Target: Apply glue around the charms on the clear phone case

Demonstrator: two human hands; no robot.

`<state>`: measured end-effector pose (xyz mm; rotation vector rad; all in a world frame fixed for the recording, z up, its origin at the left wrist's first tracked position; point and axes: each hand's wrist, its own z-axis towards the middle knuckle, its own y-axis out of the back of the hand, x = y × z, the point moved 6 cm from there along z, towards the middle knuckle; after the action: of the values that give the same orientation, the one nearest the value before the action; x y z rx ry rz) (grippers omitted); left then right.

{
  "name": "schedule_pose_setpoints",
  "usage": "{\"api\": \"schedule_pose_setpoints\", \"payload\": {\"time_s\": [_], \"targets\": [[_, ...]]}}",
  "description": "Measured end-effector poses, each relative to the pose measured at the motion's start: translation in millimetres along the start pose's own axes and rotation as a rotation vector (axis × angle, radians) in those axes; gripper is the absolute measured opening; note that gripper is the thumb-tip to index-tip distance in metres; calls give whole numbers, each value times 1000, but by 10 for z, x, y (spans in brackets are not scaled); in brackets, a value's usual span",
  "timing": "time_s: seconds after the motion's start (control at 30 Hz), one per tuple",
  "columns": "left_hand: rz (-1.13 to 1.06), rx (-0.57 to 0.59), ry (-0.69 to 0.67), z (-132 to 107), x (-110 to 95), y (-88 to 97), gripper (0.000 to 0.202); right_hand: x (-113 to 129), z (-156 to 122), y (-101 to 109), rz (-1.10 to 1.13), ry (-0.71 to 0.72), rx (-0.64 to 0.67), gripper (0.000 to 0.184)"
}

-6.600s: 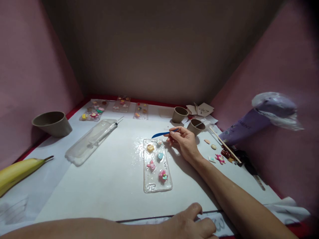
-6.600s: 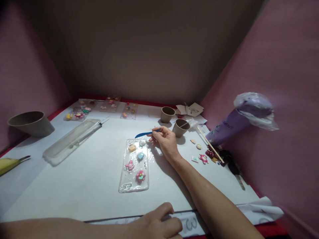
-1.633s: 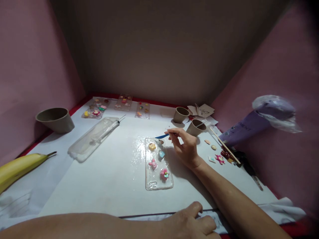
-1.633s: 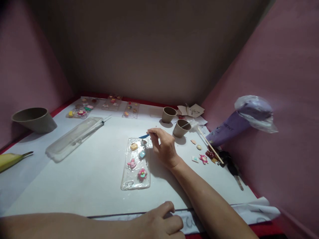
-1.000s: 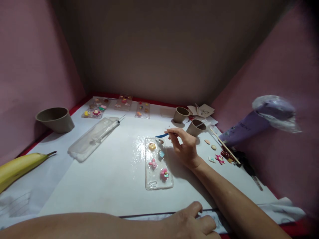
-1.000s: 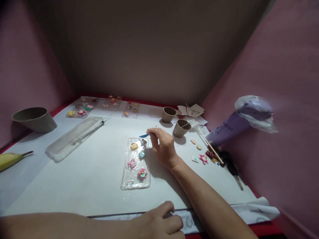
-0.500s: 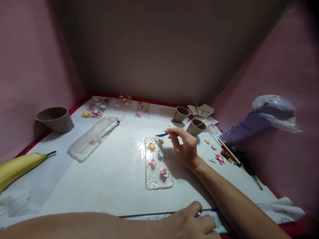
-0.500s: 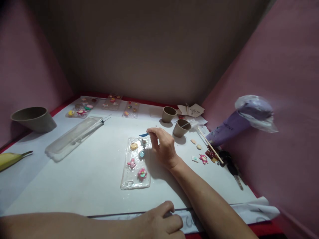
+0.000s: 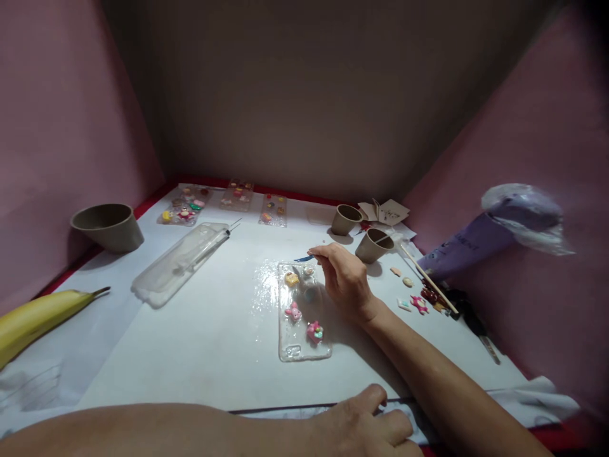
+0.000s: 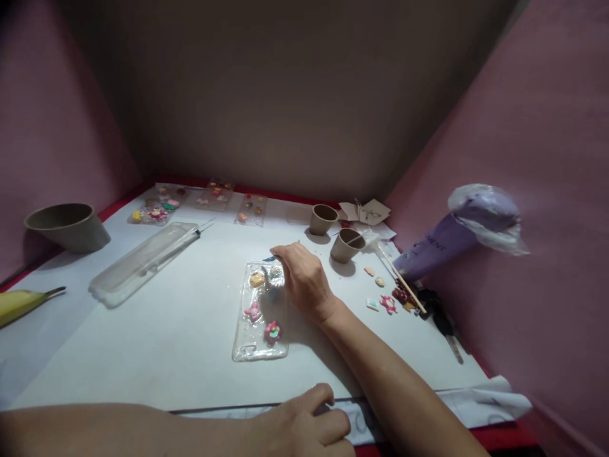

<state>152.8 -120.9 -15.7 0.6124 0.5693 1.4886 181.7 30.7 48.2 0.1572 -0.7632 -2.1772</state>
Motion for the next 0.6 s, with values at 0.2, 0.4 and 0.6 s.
{"api": "schedule_pose_setpoints", "payload": {"time_s": [0.2,0.4,0.6], "targets": [[-16,10,2,-11,1,-20,30,-17,-13,-18,-11,-10,22,16],[-10,56,3,-18,-15,-40,28,-12,-12,-21,7,-8,15,16],[-8,72,-13,-5,-15,-39,27,-33,-22,-2,-1,-24,-8,16]]}}
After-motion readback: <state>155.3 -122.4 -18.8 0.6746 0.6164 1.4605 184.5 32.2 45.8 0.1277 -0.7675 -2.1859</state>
